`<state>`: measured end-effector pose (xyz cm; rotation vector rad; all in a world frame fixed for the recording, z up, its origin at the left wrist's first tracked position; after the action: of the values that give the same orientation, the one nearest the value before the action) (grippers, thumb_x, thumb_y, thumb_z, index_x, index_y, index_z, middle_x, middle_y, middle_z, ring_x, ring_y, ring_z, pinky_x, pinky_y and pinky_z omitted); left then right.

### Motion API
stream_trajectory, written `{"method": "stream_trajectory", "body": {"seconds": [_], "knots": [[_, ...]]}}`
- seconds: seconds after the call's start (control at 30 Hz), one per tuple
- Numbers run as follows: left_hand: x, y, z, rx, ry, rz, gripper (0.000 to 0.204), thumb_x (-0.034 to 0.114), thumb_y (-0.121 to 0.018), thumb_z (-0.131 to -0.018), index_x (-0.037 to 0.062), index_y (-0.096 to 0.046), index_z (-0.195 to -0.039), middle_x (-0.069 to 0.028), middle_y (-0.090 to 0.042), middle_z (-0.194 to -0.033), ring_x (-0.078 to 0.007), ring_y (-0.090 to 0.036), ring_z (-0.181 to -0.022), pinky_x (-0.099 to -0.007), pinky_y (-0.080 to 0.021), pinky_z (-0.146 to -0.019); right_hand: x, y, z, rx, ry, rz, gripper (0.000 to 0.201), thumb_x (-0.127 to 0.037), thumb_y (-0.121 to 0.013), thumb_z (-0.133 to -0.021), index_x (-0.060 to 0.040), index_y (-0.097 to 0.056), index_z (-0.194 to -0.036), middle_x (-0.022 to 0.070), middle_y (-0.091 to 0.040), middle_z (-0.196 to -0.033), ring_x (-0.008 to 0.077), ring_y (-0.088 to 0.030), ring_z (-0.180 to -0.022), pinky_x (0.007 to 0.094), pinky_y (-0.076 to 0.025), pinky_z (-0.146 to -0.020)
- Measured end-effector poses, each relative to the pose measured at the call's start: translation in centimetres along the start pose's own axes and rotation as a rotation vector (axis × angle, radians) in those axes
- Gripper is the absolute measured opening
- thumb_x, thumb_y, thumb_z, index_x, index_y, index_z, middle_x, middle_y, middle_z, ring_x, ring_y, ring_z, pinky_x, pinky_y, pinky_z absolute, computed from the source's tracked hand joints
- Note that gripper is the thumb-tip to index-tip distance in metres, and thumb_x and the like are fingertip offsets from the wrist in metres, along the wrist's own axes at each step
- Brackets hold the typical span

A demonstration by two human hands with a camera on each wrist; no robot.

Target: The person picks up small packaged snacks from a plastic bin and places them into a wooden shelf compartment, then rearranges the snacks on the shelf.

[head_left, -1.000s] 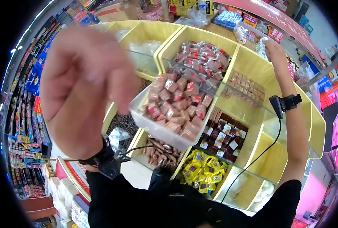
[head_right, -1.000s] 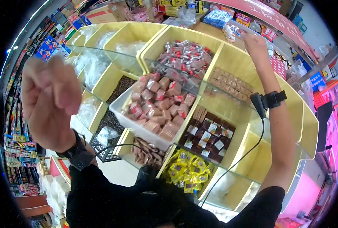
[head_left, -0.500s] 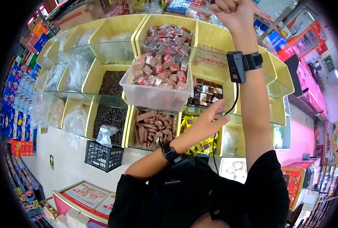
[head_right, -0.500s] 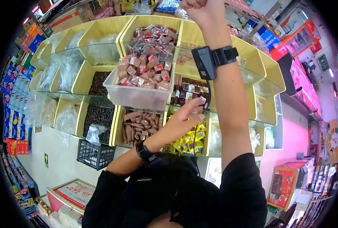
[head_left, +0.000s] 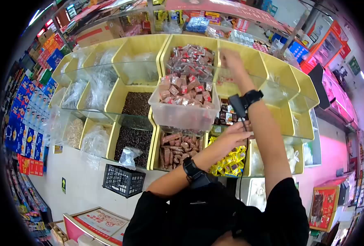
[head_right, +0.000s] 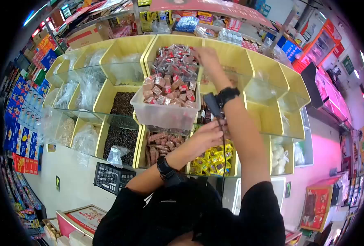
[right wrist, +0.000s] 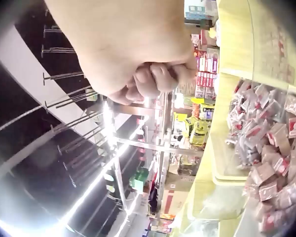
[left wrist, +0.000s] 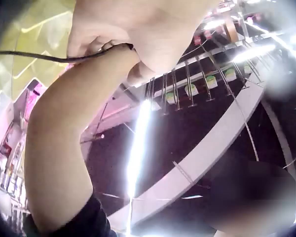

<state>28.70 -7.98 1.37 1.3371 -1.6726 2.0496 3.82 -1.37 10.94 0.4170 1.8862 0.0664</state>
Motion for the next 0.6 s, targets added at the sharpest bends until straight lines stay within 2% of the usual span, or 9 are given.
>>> {"method": "stream_trajectory", "body": {"seconds": [0.1,0.17,0.27,0.3,0.33,0.4,0.43,0.53,0.6], "knots": [[-1.4,3.3,-0.8,0.039,0.065,0.106,0.048,0.026,-0.052,-0.102,0.0059,-0.043,-0.145,-0.0105,-0.059,-0.136,-0.0249,-0.060,-0.122,-0.0354,-0.047,-0.099,5.4,-3.5,0.2,-0.222,-0.080,-0.003,0.037,-0.032,-0.059,-0.094,-0.0032,-0.063,-0.071,0.0006,-0.055,-0.060,0.0124,-0.049,-0.056,0.0294,-0.039,-0.056],[-1.5,5.6,-0.1,0.123,0.133,-0.095,0.043,0.029,-0.053,-0.103,0.0057,-0.051,-0.139,-0.0104,-0.062,-0.132,-0.0222,-0.061,-0.121,-0.0358,-0.049,-0.097,6.2,-5.4,1.8,-0.317,-0.061,0.025,0.037,-0.031,-0.059,-0.094,-0.0031,-0.064,-0.071,0.0003,-0.056,-0.060,0.0115,-0.049,-0.057,0.0295,-0.039,-0.055],[2.3,7.8,2.0,0.149,0.144,-0.502,0.039,0.030,-0.055,-0.102,0.0061,-0.058,-0.133,-0.0084,-0.066,-0.126,-0.0190,-0.063,-0.116,-0.0345,-0.050,-0.094,10.4,-9.6,1.2,-0.404,-0.038,-0.005,0.038,-0.032,-0.060,-0.094,-0.0029,-0.064,-0.070,0.0007,-0.059,-0.062,0.0110,-0.052,-0.057,0.0308,-0.041,-0.055],[3.7,10.2,2.1,0.127,0.118,-0.543,0.038,0.027,-0.061,-0.099,0.0049,-0.060,-0.130,-0.0056,-0.069,-0.119,-0.0141,-0.063,-0.111,-0.0297,-0.050,-0.090,11.7,-11.2,1.2,-0.433,-0.039,-0.019,0.038,-0.032,-0.060,-0.093,-0.0028,-0.064,-0.069,0.0009,-0.060,-0.062,0.0109,-0.053,-0.058,0.0314,-0.042,-0.055],[6.4,12.7,2.0,0.158,-0.006,-0.688,0.033,0.024,-0.062,-0.099,0.0032,-0.062,-0.125,-0.0060,-0.070,-0.113,-0.0147,-0.065,-0.105,-0.0307,-0.052,-0.086,9.2,-11.2,3.1,-0.520,-0.211,0.090,0.027,-0.027,-0.065,-0.093,-0.0027,-0.066,-0.080,0.0008,-0.060,-0.071,0.0097,-0.055,-0.067,0.0273,-0.044,-0.058],[13.5,15.9,2.1,0.259,-0.194,-0.976,0.030,0.018,-0.064,-0.095,0.0015,-0.062,-0.120,-0.0058,-0.071,-0.101,-0.0165,-0.068,-0.093,-0.0323,-0.055,-0.081,5.0,-13.9,3.3,-0.614,0.106,0.482,0.023,-0.024,-0.065,-0.092,-0.0023,-0.066,-0.086,0.0019,-0.063,-0.075,0.0094,-0.057,-0.069,0.0280,-0.046,-0.059],[17.3,17.2,2.2,0.327,-0.252,-1.117,0.032,0.013,-0.066,-0.092,0.0015,-0.062,-0.121,-0.0051,-0.071,-0.096,-0.0177,-0.069,-0.087,-0.0330,-0.055,-0.079,4.6,-14.8,3.4,-0.634,0.141,0.529,0.022,-0.024,-0.067,-0.090,-0.0018,-0.065,-0.091,0.0040,-0.063,-0.080,0.0118,-0.058,-0.072,0.0295,-0.047,-0.063],[21.2,28.9,-0.7,0.371,0.031,-1.524,0.055,0.018,-0.075,-0.078,0.0097,-0.059,-0.130,-0.0089,-0.070,-0.101,-0.0264,-0.068,-0.090,-0.0350,-0.053,-0.082,5.3,-17.0,2.7,-0.635,0.165,0.650,0.032,-0.023,-0.072,-0.084,-0.0007,-0.063,-0.105,0.0105,-0.064,-0.095,0.0197,-0.062,-0.083,0.0338,-0.050,-0.073],[21.1,35.6,-2.2,0.305,0.219,-1.863,0.067,0.026,-0.080,-0.073,0.0173,-0.057,-0.136,-0.0123,-0.068,-0.110,-0.0289,-0.066,-0.099,-0.0378,-0.053,-0.087,10.5,-17.5,1.2,-0.490,0.142,0.405,0.050,-0.037,-0.076,-0.072,-0.0027,-0.066,-0.107,0.0223,-0.065,-0.099,0.0385,-0.065,-0.096,0.0425,-0.052,-0.083]]}}
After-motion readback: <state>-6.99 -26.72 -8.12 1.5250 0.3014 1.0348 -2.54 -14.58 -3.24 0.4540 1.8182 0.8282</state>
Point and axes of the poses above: each hand's wrist, its own z-axis away from the middle knuckle, its own y-axis out of the back of the hand, x = y × z, the point moved 10 cm from there along -z, towards the middle knuckle
